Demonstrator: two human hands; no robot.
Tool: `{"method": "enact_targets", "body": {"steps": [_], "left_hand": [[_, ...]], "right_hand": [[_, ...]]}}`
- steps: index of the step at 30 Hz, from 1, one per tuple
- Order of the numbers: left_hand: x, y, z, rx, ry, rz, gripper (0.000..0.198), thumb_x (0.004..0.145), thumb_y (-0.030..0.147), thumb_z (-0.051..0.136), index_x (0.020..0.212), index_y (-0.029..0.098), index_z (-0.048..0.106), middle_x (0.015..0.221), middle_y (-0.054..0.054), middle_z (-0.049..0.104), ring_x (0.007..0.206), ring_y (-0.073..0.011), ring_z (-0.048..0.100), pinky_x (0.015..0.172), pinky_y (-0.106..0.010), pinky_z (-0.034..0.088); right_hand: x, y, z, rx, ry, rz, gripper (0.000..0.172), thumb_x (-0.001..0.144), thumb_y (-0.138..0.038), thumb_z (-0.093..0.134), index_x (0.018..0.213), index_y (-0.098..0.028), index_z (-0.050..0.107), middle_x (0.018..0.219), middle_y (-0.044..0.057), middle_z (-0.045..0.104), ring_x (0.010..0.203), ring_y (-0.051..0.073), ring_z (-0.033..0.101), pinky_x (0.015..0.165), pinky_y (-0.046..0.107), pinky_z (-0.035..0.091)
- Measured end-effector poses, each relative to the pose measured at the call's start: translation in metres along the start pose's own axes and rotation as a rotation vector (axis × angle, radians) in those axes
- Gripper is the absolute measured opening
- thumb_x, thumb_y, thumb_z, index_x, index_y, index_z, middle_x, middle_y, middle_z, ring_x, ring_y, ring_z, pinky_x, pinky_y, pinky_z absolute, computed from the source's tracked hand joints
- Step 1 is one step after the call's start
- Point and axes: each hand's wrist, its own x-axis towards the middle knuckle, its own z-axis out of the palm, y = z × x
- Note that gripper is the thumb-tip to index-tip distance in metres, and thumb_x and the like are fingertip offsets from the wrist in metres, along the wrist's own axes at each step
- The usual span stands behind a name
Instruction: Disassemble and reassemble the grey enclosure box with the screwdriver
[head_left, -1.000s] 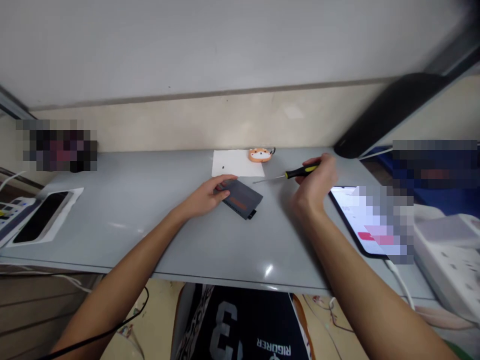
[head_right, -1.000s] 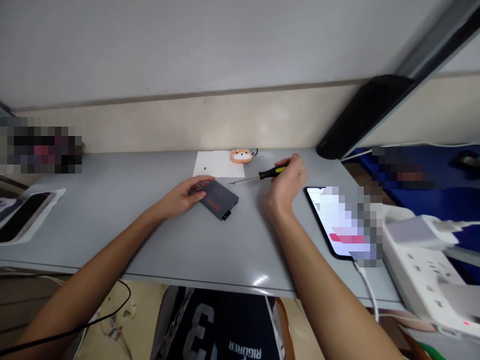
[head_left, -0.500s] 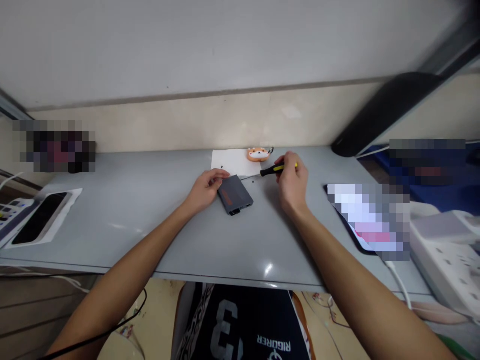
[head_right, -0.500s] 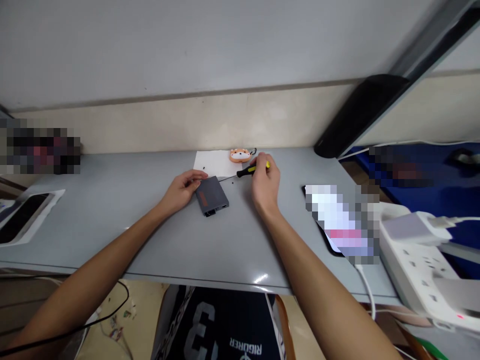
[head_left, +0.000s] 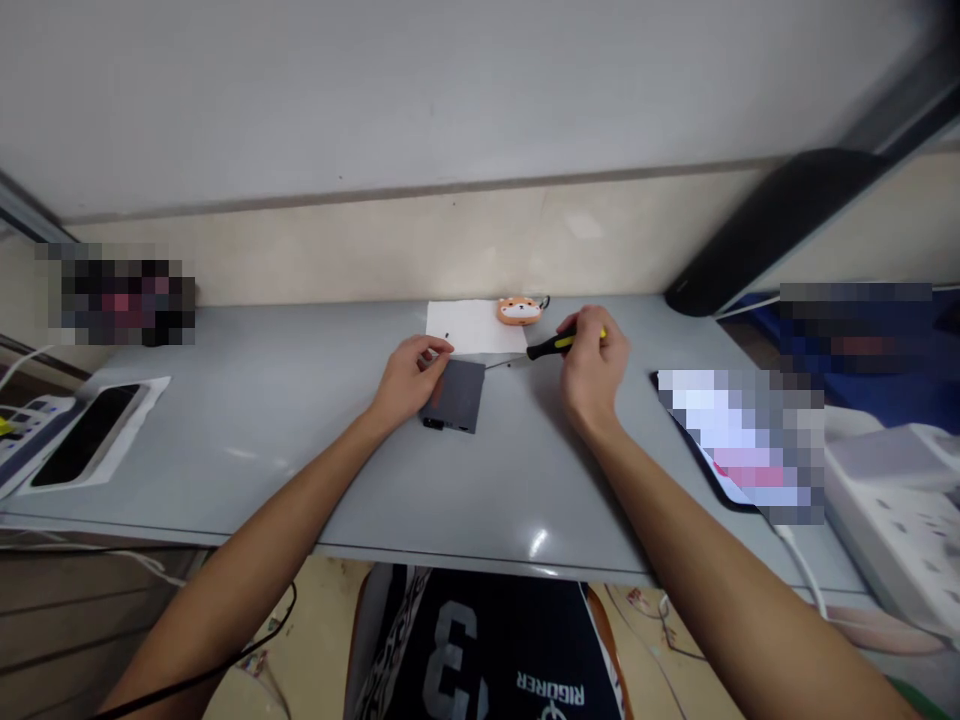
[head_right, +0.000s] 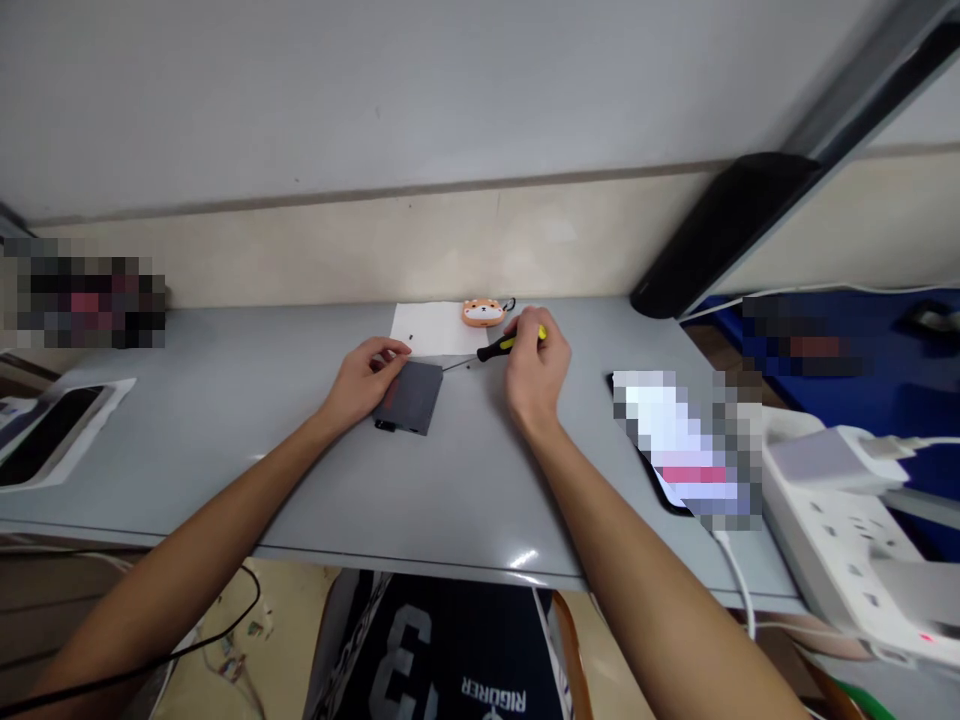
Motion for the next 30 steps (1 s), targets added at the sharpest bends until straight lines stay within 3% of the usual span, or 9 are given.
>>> {"method": "enact_targets", "body": {"steps": [9,14,21,26,30], "left_hand": [[-0.002,0.009,0.0,0.024,0.069,0.021,0.015,0.1,0.025,0.057,0.099,0.021,0.071,0.105,-0.005,0.073,0.083,-0.015,0.065,0.075,-0.03,0.054],[-0.005,0.011,-0.003,0.043,0.032,0.097,0.012,0.097,0.021,0.06,0.098,0.022,0.072,0.103,-0.004,0.071,0.084,-0.0148,0.061,0.08,-0.032,0.053],[-0.006,0.014,-0.005,0.037,-0.027,0.055,0.019,0.09,0.011,0.06,0.098,0.023,0.072,0.106,-0.004,0.066,0.088,-0.0145,0.06,0.083,-0.031,0.05],[-0.005,0.016,-0.005,0.04,-0.047,0.082,0.018,0.09,0.01,0.06,0.095,0.022,0.072,0.103,-0.003,0.066,0.089,-0.0153,0.061,0.081,-0.031,0.049],[-0.006,0.017,-0.005,0.023,-0.083,0.096,0.018,0.091,0.01,0.059,0.095,0.023,0.072,0.106,-0.004,0.066,0.093,-0.016,0.062,0.085,-0.032,0.05]], "right_hand": [[-0.001,-0.007,-0.004,-0.023,0.016,-0.05,0.034,0.096,-0.023,0.044,0.064,-0.02,0.054,0.066,-0.002,0.047,0.064,0.013,0.042,0.064,0.029,0.031],[-0.003,-0.008,-0.004,-0.05,0.005,-0.07,0.033,0.094,-0.021,0.044,0.062,-0.02,0.053,0.064,-0.002,0.047,0.065,0.013,0.043,0.062,0.029,0.031],[-0.002,-0.001,-0.004,-0.054,0.06,-0.161,0.033,0.094,-0.02,0.045,0.063,-0.02,0.053,0.065,-0.002,0.048,0.062,0.012,0.045,0.061,0.029,0.034],[0.0,0.001,-0.005,-0.064,0.009,-0.155,0.033,0.094,-0.019,0.046,0.062,-0.02,0.053,0.064,-0.001,0.049,0.063,0.013,0.045,0.062,0.029,0.033],[0.0,-0.001,-0.005,-0.044,0.046,-0.158,0.033,0.094,-0.019,0.045,0.061,-0.02,0.053,0.064,-0.001,0.048,0.064,0.013,0.045,0.062,0.029,0.032]]}}
